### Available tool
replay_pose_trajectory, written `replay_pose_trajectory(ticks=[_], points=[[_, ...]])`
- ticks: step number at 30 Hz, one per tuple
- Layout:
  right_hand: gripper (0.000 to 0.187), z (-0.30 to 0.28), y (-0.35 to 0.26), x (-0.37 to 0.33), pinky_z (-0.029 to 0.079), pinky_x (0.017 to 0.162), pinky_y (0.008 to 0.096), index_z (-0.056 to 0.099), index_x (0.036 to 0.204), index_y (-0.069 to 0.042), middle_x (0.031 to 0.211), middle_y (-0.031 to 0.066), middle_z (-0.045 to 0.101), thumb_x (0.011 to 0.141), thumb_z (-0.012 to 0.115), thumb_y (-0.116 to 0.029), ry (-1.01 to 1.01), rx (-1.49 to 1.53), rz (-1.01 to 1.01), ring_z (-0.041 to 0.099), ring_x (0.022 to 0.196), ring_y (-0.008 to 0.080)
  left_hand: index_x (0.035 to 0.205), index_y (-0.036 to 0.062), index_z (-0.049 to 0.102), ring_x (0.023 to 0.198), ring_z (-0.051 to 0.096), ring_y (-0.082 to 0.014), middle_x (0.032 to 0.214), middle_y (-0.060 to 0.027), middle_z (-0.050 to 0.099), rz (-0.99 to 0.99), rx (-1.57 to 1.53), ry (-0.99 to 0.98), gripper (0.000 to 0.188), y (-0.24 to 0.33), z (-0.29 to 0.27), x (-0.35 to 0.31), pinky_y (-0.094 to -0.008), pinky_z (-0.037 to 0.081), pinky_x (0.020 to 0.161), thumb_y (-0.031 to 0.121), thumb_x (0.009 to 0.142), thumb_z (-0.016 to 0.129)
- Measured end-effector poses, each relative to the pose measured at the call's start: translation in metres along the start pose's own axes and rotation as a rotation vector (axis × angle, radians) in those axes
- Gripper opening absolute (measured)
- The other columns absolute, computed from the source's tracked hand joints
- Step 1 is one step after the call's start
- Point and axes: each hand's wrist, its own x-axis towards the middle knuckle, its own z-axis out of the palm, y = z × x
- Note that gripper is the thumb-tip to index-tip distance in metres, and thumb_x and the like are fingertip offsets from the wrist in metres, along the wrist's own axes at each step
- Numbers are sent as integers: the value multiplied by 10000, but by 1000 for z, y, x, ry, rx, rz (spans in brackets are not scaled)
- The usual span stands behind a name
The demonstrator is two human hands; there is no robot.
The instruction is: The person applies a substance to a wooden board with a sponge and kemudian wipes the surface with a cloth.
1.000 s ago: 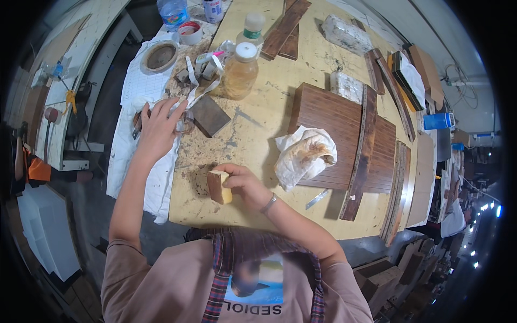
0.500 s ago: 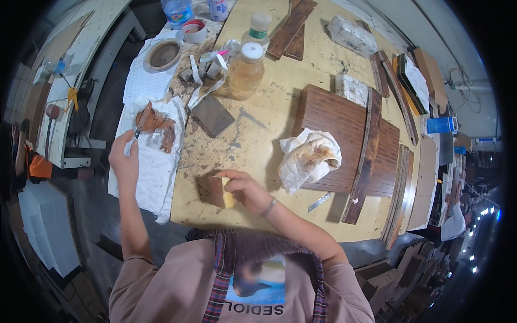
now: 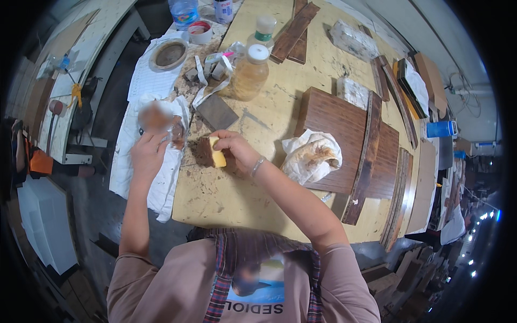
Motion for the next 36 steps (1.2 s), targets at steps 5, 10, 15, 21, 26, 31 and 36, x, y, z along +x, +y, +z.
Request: replay_pose_trajectory(ticks=[5, 10, 15, 21, 26, 31, 36], points=[[381, -12, -6, -4, 517, 812, 301, 588, 1176, 4, 1020, 77, 641, 798, 543, -15, 102, 46, -77, 623, 902, 163, 816, 85, 660, 684, 641, -306, 814, -65, 633, 5, 54, -3, 80, 11, 8, 20, -407, 508, 597, 154, 799, 695], [330, -20, -19, -14, 519, 797, 321, 581, 1112, -11, 987, 79, 632, 786, 529, 0, 83, 182, -144, 622, 865, 179, 780, 58, 658, 641, 653, -340, 675, -154, 652, -123, 117, -96, 201, 31, 25, 69, -438, 515, 613, 252, 823, 686], [330, -31, -14, -20, 516, 801, 307, 588, 1106, -21, 988, 69, 637, 781, 533, -8, 114, 101, -110, 621, 873, 170, 830, 34, 692, 660, 658, -348, 691, -163, 672, -250, -104, -173, 250, 37, 31, 83, -429, 503, 621, 280, 868, 667], [412, -31, -14, -28, 523, 779, 263, 597, 1187, -17, 987, 52, 634, 781, 527, -23, 76, 42, -115, 619, 880, 120, 890, 10, 701, 643, 649, -313, 681, -166, 657, -320, -300, -88, 182, 6, 36, 57, -392, 477, 599, 184, 892, 650], [431, -22, -8, -28, 514, 858, 293, 588, 1207, -24, 1082, 76, 644, 782, 514, -35, -6, 124, -97, 616, 977, 149, 878, -14, 685, 614, 629, -246, 721, -146, 661, -311, -389, 84, 126, 18, 14, 43, -351, 477, 593, 110, 877, 658], [452, -3, -5, -32, 502, 914, 328, 555, 1259, -25, 1150, 86, 636, 809, 531, -63, -53, 183, -21, 618, 1037, 185, 979, 24, 681, 644, 640, -214, 834, -98, 699, -338, -53, 305, 147, -18, -22, 20, -326, 495, 638, 128, 875, 671], [463, 14, 11, -15, 505, 917, 335, 524, 1313, -14, 1177, 86, 630, 855, 537, -75, -48, 128, 26, 623, 1038, 183, 1055, 31, 675, 680, 659, -185, 854, -82, 708, -536, 35, 129, 252, -43, -12, 0, -312, 509, 664, 167, 846, 712]])
